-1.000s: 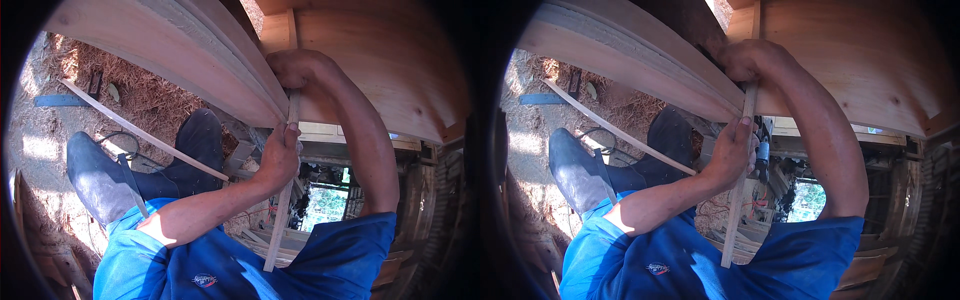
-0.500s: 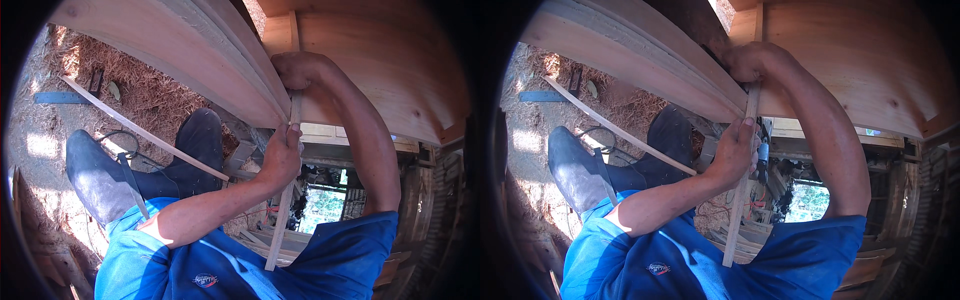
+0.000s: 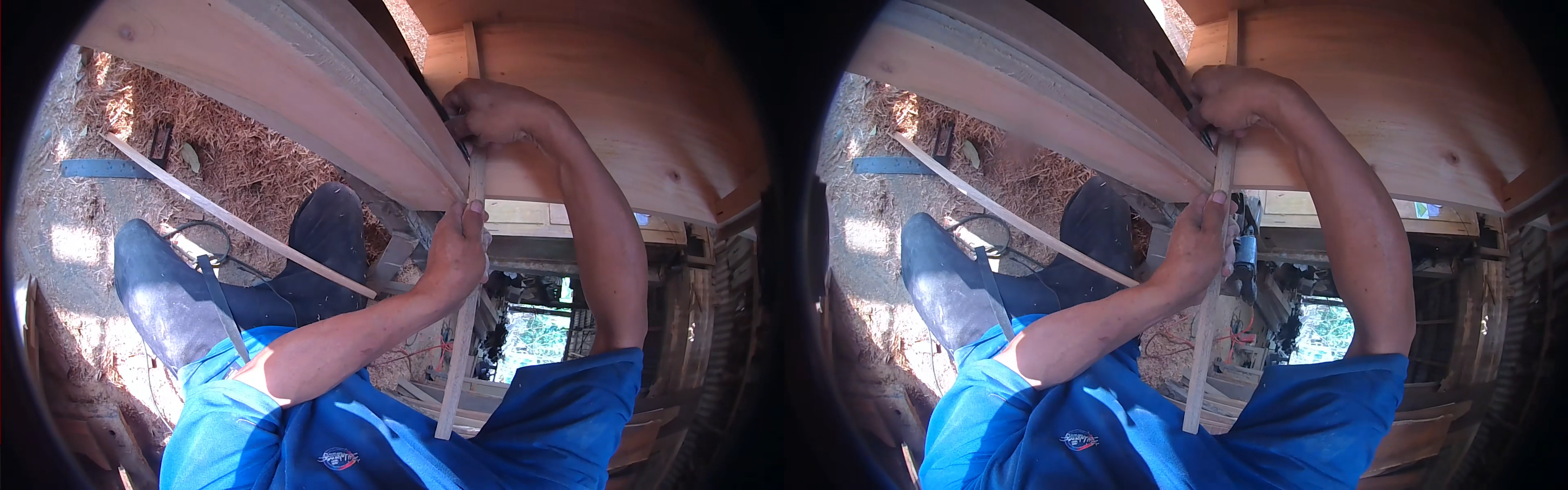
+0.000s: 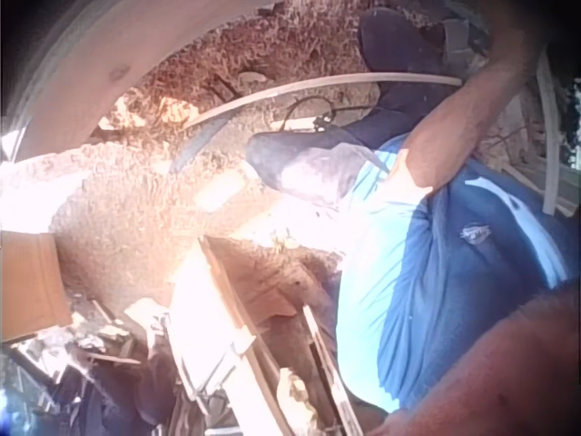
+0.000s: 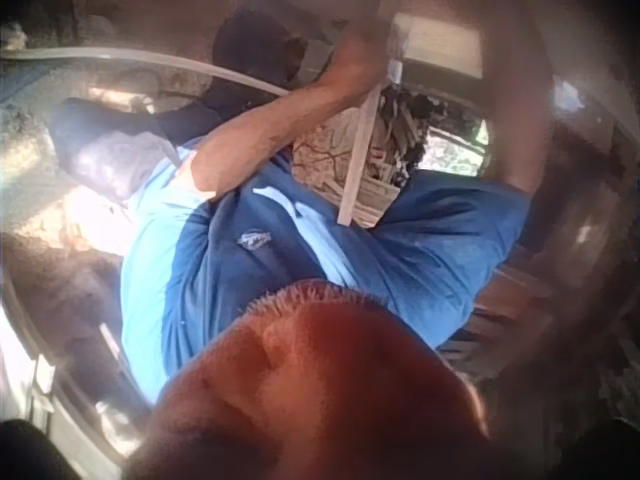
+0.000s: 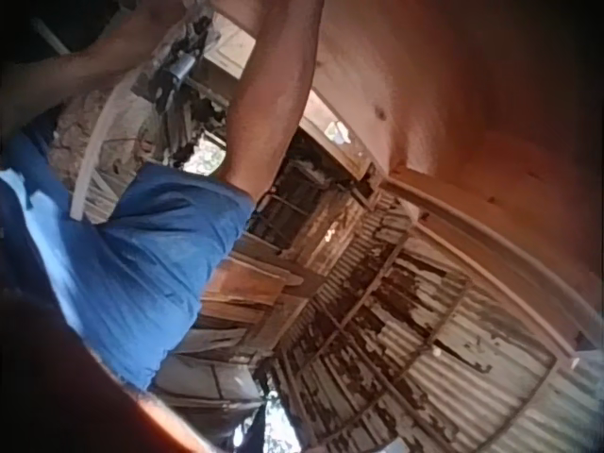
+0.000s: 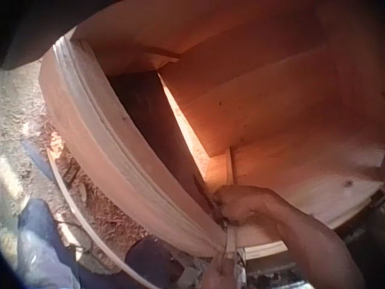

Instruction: The person measures and marks a thin wooden strip against the interior of a wooden cabinet using a pen, then checks the fit by placing the strip inside the cabinet frame.

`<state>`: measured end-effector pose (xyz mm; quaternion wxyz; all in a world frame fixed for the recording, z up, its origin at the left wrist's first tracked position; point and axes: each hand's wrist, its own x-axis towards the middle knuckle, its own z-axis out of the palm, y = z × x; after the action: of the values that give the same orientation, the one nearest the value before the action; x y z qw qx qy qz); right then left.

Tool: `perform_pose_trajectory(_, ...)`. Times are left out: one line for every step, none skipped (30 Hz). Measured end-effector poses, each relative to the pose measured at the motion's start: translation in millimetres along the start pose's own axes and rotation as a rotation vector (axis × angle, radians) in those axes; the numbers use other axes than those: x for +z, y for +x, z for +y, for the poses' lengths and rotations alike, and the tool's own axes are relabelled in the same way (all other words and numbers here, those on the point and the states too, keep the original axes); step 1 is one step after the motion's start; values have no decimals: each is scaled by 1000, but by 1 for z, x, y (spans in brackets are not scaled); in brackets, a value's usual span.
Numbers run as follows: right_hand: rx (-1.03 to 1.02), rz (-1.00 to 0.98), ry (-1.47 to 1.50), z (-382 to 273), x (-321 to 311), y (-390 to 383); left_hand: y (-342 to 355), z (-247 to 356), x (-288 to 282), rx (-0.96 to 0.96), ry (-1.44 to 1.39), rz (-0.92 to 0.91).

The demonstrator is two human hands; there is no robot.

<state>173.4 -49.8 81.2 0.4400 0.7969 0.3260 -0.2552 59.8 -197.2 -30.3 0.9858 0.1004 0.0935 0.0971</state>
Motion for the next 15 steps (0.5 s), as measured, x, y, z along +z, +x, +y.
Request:
perform_pose_trajectory(2,7,11,6,0,-7,-1,0,1,-8,-5,-7)
perform_pose_trajectory(-79,174,63,14,-1,-16,0,-3,0,-8,11,-7)
perform_pose_trajectory(-162,345,111,14,-4,-26,3,-3,-2,55,147,22)
perform_pose_trajectory(-178,488,222,14,-3,-41,1,-3,-2,91,224,35)
perform_pose_trajectory(-183,633,331,8,1,-67,-3,0,0,122,298,41)
perform_pose_trajectory(-204,707,483,8,7,-90,-17,14,6,50,265,25)
perform_pose_trajectory(-232,778,635,8,16,-111,-26,21,10,-19,232,15)
perform_pose_trajectory(-318,820,810,-1,25,-128,-25,22,7,19,248,36)
perform_pose_trajectory(-381,856,988,-6,41,-148,-23,16,7,172,400,80)
perform_pose_trajectory(-409,981,1034,-11,60,-162,-22,13,7,330,554,124)
perform_pose_trajectory(-422,1108,1084,-14,81,-173,-23,8,9,344,573,117)
perform_pose_trajectory(-503,1225,1089,-13,102,-182,-26,5,10,404,589,93)
perform_pose_trajectory(-590,1339,1095,-10,119,-184,-26,2,10,465,608,75)
perform_pose_trajectory(-607,1357,1107,-7,132,-183,-26,1,10,481,630,77)
perform_pose_trajectory(-647,1468,1134,-4,143,-184,-29,0,10,522,634,66)
